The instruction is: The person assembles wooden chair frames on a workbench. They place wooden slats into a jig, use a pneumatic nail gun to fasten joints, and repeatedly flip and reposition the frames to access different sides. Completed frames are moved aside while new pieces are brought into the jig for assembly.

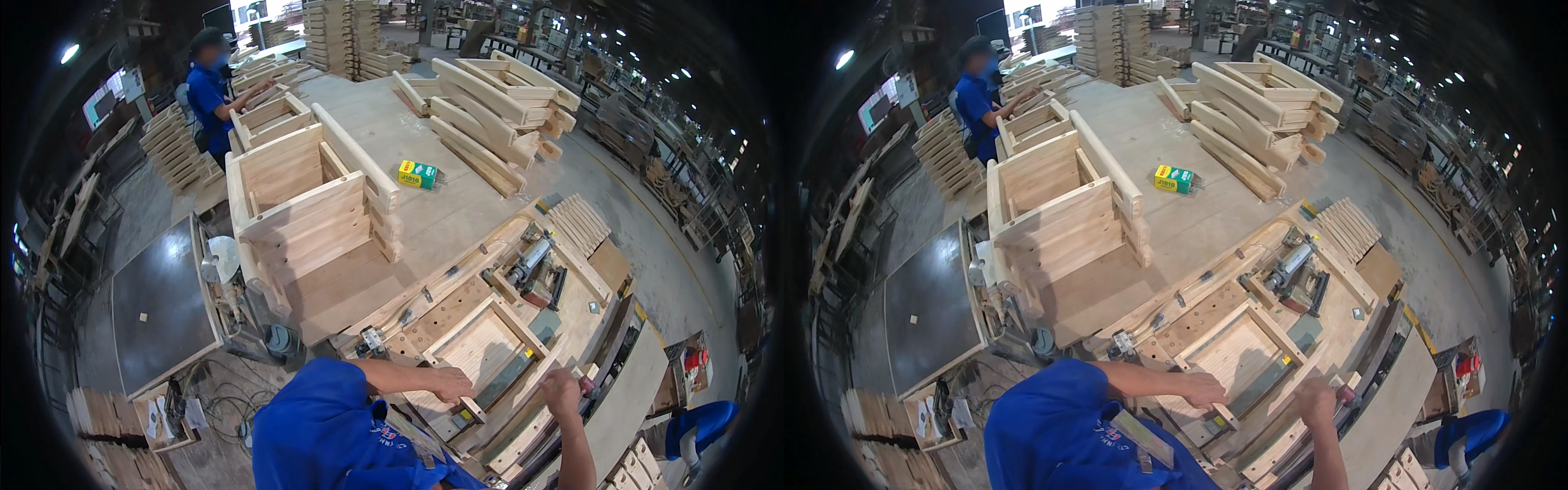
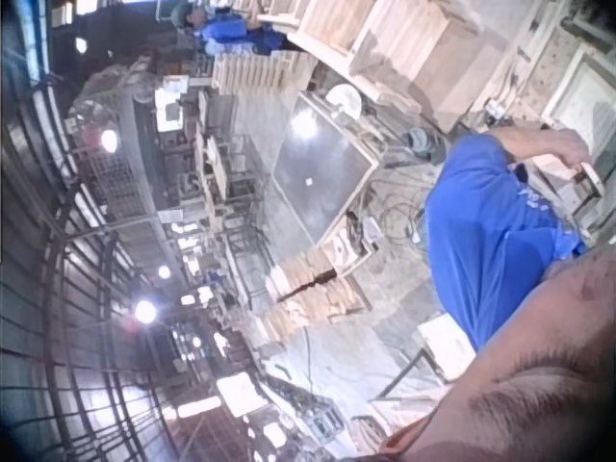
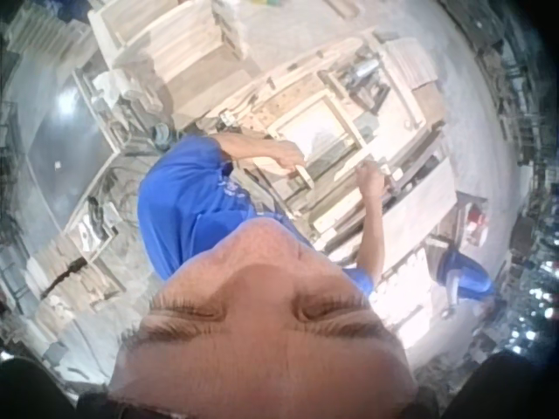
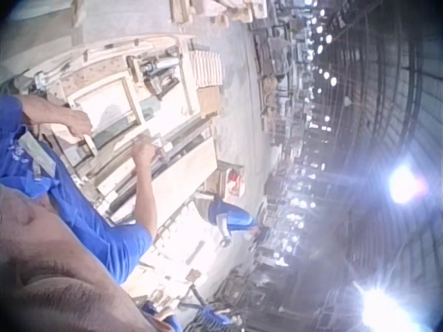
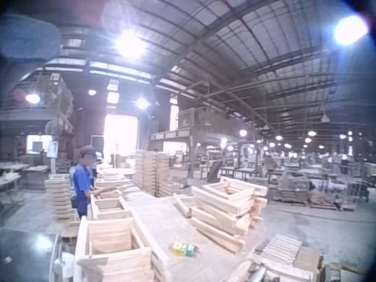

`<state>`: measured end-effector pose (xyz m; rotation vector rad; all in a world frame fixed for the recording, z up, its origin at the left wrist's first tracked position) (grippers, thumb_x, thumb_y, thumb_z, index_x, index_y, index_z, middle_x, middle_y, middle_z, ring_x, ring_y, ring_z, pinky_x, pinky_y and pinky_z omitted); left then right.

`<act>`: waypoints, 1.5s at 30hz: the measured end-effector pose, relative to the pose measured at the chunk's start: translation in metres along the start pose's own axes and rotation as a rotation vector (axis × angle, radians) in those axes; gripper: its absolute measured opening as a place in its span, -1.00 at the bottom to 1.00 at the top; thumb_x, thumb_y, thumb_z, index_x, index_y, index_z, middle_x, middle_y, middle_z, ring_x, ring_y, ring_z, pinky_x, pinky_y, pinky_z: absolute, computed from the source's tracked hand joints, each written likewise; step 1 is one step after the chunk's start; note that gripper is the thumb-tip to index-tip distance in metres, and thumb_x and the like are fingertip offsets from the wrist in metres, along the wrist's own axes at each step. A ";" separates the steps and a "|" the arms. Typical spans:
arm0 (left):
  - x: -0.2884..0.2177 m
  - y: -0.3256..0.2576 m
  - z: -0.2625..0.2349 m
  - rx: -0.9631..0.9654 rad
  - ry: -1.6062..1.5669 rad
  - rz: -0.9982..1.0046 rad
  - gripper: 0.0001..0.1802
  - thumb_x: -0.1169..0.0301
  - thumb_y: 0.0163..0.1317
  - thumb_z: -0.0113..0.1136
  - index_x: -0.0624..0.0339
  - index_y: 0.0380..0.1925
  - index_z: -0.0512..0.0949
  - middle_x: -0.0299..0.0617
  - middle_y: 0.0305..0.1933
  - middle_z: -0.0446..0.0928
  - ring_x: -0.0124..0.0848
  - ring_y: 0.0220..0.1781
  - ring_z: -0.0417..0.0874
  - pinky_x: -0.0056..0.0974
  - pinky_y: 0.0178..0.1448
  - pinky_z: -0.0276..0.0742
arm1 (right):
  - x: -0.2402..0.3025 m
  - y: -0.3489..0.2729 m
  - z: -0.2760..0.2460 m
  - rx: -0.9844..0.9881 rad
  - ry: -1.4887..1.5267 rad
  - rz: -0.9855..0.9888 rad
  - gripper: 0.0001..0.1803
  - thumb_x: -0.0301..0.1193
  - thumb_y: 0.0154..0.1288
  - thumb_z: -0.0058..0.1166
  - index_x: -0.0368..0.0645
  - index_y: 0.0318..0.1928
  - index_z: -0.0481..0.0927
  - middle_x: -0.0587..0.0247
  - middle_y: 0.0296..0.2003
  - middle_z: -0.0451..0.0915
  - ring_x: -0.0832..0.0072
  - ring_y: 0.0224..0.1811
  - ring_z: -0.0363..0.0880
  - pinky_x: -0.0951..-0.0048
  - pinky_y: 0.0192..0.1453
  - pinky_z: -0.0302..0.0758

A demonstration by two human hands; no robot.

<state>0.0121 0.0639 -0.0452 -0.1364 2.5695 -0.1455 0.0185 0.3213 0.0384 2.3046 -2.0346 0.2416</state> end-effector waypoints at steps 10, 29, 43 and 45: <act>-0.005 -0.007 -0.009 -0.061 -0.012 -0.045 -0.69 0.18 0.25 0.43 0.08 -0.12 0.65 0.03 -0.16 0.72 0.10 0.04 0.76 0.15 0.09 0.62 | 0.023 -0.028 0.139 -0.369 1.030 0.826 -0.11 -0.47 0.23 0.47 -0.42 0.49 0.28 -0.20 0.31 0.51 0.05 0.34 0.56 0.13 0.41 0.53; -0.110 -0.006 -0.210 -0.766 0.221 0.251 -0.68 0.20 0.28 0.40 0.05 -0.05 0.62 -0.12 -0.05 0.55 -0.08 0.03 0.65 0.00 0.04 0.61 | 0.088 -0.067 -0.183 -0.610 1.760 -0.230 -0.26 -0.26 0.46 0.29 -0.29 0.47 0.24 0.16 -0.31 0.58 0.34 -0.41 0.67 0.31 -0.41 0.64; -0.123 -0.282 -0.372 -1.975 -0.402 -0.035 0.14 0.45 0.32 0.33 0.30 0.71 -0.23 0.14 0.26 0.46 -0.10 0.17 0.66 -0.04 0.20 0.70 | 0.422 0.067 -0.260 -0.600 0.178 -0.419 -0.25 -0.31 0.24 0.46 -0.19 0.41 0.49 -0.15 0.05 0.67 -0.10 0.09 0.67 0.02 0.13 0.59; -0.114 -0.329 -0.379 -2.054 -0.548 -0.039 0.07 0.53 0.25 0.25 0.12 0.71 -0.09 -0.07 0.07 0.47 -0.35 -0.08 0.66 -0.27 -0.15 0.75 | 0.455 0.058 -0.267 -0.701 0.084 -0.680 -0.13 -0.32 0.22 0.47 -0.14 0.52 0.42 -0.08 0.18 0.64 0.00 0.18 0.63 0.09 0.16 0.55</act>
Point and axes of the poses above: each hand's wrist, its own y-axis towards the middle knuckle, its own z-axis out of the palm, x = y × z, the point moved 7 cm from there along y, towards the middle knuckle
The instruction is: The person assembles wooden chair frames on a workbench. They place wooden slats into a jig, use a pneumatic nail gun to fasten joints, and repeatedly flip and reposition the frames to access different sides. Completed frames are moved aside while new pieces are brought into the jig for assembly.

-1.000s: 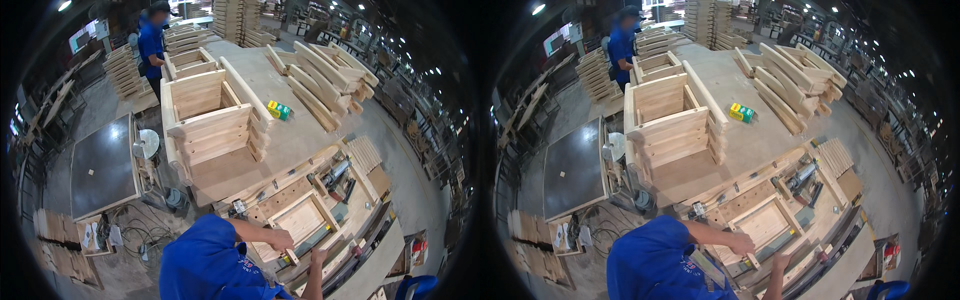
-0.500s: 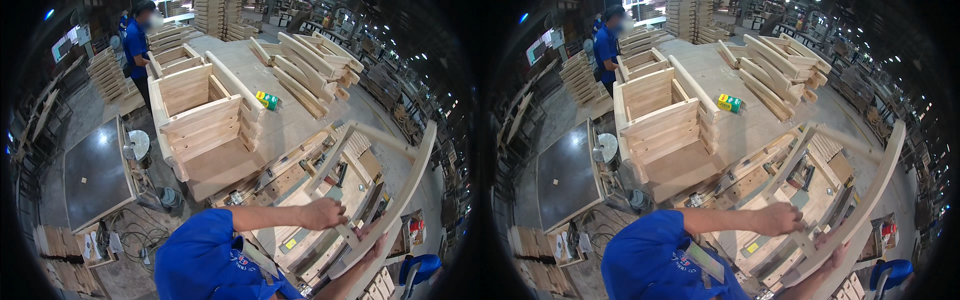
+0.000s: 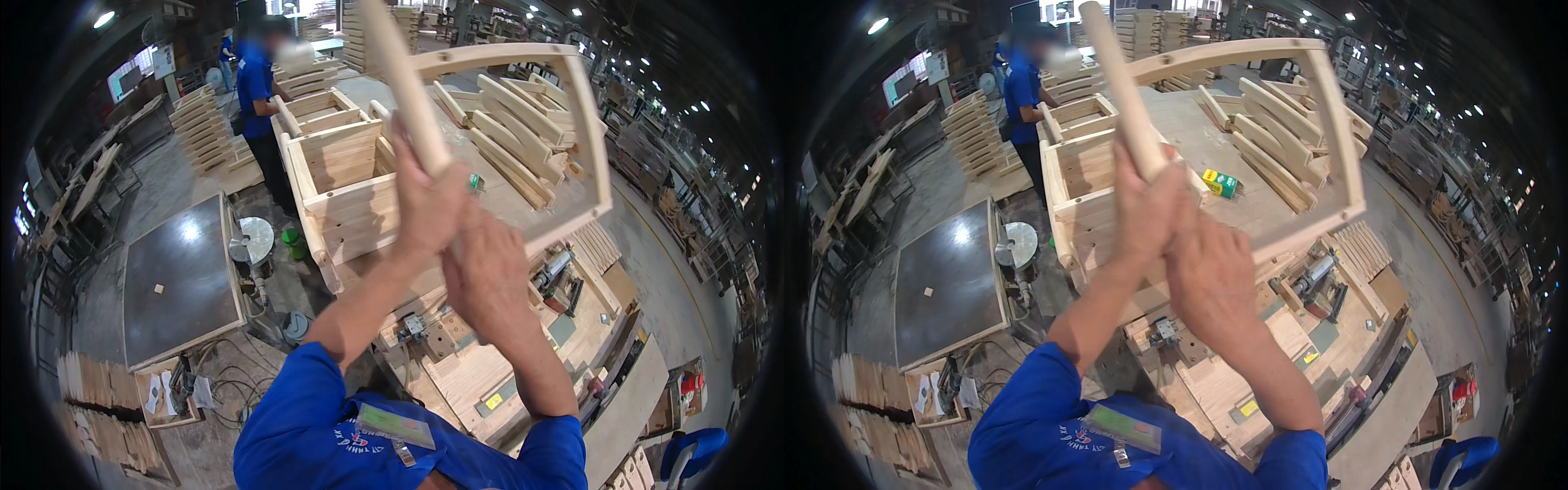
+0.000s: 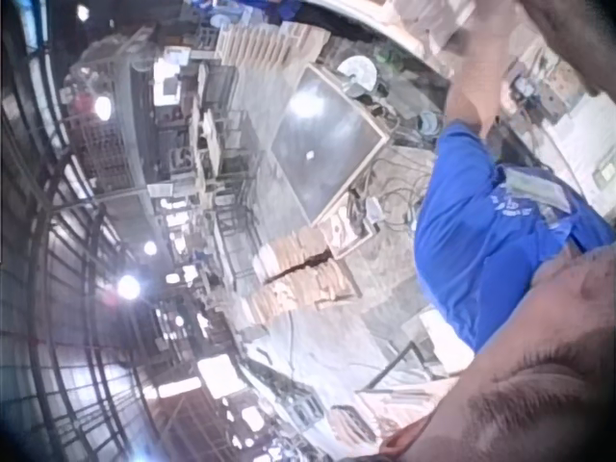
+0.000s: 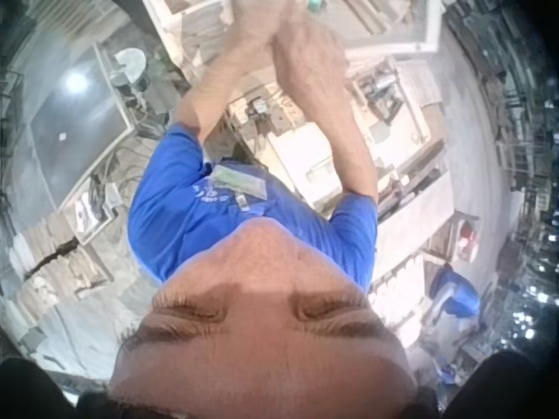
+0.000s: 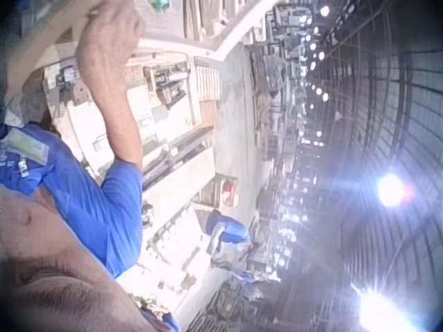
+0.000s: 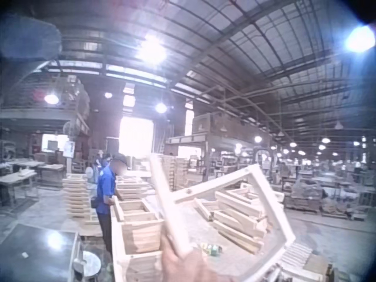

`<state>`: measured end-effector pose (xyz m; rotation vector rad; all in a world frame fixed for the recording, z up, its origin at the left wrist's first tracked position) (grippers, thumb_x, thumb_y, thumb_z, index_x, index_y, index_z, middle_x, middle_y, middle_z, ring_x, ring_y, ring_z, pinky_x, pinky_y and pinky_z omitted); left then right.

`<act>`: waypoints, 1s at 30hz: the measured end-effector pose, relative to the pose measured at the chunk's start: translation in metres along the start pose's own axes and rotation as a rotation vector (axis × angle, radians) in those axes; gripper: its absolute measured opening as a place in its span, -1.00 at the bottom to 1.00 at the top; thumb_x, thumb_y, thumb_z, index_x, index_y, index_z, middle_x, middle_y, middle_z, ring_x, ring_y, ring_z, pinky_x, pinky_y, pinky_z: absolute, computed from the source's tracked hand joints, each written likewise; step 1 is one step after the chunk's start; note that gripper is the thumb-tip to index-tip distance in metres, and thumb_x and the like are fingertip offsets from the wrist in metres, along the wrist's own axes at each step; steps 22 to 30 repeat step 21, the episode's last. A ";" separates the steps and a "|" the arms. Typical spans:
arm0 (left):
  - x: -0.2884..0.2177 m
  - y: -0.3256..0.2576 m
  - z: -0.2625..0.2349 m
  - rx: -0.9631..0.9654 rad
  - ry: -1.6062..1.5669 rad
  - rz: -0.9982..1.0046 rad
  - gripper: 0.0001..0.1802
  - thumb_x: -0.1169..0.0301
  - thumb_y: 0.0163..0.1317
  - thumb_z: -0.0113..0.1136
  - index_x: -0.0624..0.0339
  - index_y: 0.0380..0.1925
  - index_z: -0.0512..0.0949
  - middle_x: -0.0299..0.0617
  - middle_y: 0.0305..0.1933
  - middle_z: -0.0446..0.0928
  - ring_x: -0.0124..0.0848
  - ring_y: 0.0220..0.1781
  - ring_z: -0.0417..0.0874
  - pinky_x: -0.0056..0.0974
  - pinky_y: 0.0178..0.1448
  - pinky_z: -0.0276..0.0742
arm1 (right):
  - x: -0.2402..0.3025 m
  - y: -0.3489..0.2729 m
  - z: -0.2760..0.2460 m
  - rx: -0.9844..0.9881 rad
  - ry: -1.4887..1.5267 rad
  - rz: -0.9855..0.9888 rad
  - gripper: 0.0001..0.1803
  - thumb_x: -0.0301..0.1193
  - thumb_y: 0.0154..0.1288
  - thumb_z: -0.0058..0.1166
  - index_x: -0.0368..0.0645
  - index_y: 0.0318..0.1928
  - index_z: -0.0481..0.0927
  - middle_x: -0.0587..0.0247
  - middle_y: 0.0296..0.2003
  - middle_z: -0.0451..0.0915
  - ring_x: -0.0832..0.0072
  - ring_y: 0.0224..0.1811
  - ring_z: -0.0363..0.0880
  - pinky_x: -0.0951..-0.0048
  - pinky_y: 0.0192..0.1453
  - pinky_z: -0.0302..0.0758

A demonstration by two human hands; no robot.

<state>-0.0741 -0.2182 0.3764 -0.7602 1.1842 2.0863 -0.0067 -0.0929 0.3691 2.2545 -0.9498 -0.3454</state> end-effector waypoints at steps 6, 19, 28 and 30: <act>-0.008 0.082 -0.171 -0.203 0.147 -0.270 -0.46 0.38 0.22 0.42 0.09 0.17 0.42 -0.23 -0.34 0.52 -0.46 -0.45 0.60 -0.31 -0.46 0.66 | -0.013 -0.026 -0.007 0.052 0.336 -0.069 -0.23 -0.35 0.32 0.41 -0.12 0.51 0.44 -0.14 0.29 0.54 -0.06 0.22 0.59 -0.02 0.28 0.52; 0.069 0.185 -0.347 -0.285 0.089 -0.546 -0.77 0.35 0.36 0.31 0.19 -0.13 0.49 -0.30 -0.54 0.49 -0.45 -0.65 0.57 -0.23 -0.63 0.65 | -0.089 -0.071 0.073 0.351 0.463 0.357 -0.31 -0.35 0.40 0.40 -0.11 0.48 0.47 -0.01 0.10 0.62 0.09 -0.01 0.71 0.13 0.08 0.65; 0.087 0.190 -0.345 -0.244 0.119 -0.525 -0.70 0.29 0.38 0.34 0.23 -0.08 0.48 -0.28 -0.54 0.49 -0.42 -0.67 0.57 -0.21 -0.63 0.67 | -0.095 -0.070 0.079 0.380 0.484 0.445 -0.32 -0.36 0.41 0.39 -0.07 0.49 0.47 -0.01 0.12 0.62 0.11 0.00 0.72 0.13 0.11 0.65; 0.087 0.190 -0.345 -0.244 0.119 -0.525 -0.70 0.29 0.38 0.34 0.23 -0.08 0.48 -0.28 -0.54 0.49 -0.42 -0.67 0.57 -0.21 -0.63 0.67 | -0.095 -0.070 0.079 0.380 0.484 0.445 -0.32 -0.36 0.41 0.39 -0.07 0.49 0.47 -0.01 0.12 0.62 0.11 0.00 0.72 0.13 0.11 0.65</act>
Point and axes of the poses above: each hand's wrist, its own y-axis towards the middle knuckle, its own z-axis out of the palm, x = y × z, the point moved 7 cm from there along y, towards the middle knuckle
